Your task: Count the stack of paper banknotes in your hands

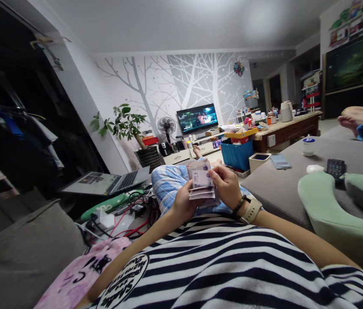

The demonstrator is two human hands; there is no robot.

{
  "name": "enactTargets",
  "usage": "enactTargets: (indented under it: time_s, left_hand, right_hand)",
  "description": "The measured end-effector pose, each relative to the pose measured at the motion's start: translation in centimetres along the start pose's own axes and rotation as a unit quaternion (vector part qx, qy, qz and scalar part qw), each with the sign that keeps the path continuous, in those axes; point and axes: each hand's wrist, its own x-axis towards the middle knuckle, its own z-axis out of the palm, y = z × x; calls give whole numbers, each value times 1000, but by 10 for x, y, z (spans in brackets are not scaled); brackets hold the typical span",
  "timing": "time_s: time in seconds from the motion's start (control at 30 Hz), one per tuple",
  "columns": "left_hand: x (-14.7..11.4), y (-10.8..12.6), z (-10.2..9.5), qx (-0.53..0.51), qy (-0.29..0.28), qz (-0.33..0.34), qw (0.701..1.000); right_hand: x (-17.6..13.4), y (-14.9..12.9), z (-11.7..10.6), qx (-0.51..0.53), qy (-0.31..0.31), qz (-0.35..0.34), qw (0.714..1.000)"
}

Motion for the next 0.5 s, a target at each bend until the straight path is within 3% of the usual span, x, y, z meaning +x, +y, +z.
enactTargets:
  time_s: [0.5]
  left_hand:
    - [1,0,-4,16,9,3,1000]
  right_hand:
    - [-2,-1,0,13,-13,-9,1000]
